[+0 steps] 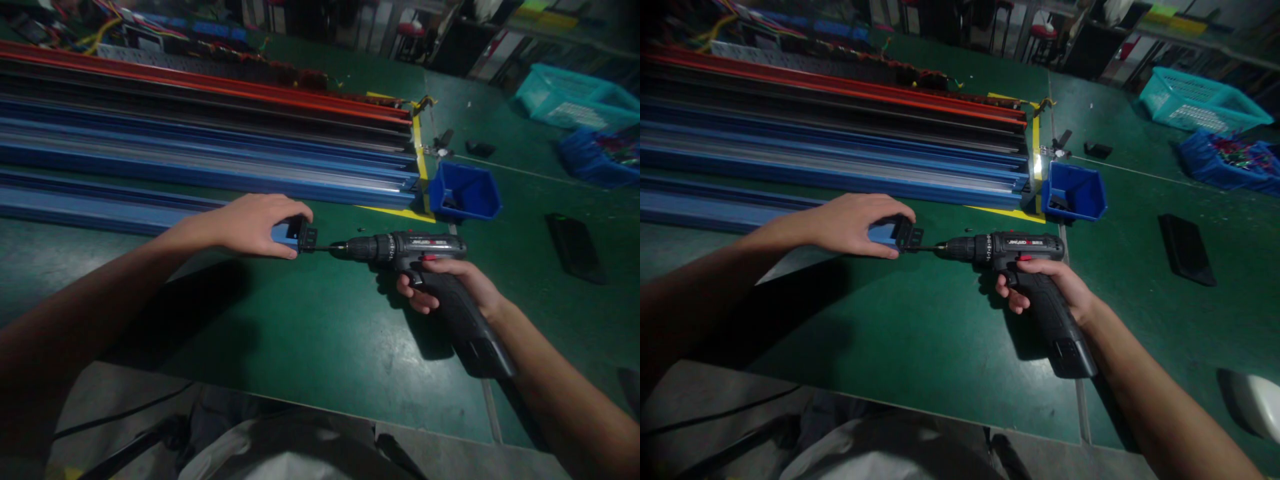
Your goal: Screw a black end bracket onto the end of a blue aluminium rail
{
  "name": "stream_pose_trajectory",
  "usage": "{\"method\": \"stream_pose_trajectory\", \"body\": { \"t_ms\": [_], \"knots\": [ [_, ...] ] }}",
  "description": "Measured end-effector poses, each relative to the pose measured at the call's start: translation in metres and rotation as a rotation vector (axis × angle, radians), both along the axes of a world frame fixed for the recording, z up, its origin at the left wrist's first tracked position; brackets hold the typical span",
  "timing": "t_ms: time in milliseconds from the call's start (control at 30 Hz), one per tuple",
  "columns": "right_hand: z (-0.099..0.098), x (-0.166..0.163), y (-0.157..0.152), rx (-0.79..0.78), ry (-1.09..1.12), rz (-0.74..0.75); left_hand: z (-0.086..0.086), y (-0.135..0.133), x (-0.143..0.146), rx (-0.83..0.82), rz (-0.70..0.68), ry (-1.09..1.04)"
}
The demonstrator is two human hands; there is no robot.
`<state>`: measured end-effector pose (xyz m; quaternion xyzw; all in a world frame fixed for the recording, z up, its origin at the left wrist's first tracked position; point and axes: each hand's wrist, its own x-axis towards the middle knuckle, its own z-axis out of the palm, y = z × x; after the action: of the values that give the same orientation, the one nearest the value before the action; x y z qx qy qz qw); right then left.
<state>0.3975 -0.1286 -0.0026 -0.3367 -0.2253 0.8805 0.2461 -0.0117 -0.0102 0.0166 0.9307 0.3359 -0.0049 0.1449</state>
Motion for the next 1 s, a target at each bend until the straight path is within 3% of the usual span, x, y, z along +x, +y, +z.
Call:
{"method": "stream_pose_trajectory", "body": {
  "t_ms": [1000],
  "knots": [
    [0.0007,-0.0003,-0.0008,-0.006,-0.036,-0.017,-0.0014,0.0013,-0.0028,0.003,-0.022,-0.011]
  ]
}}
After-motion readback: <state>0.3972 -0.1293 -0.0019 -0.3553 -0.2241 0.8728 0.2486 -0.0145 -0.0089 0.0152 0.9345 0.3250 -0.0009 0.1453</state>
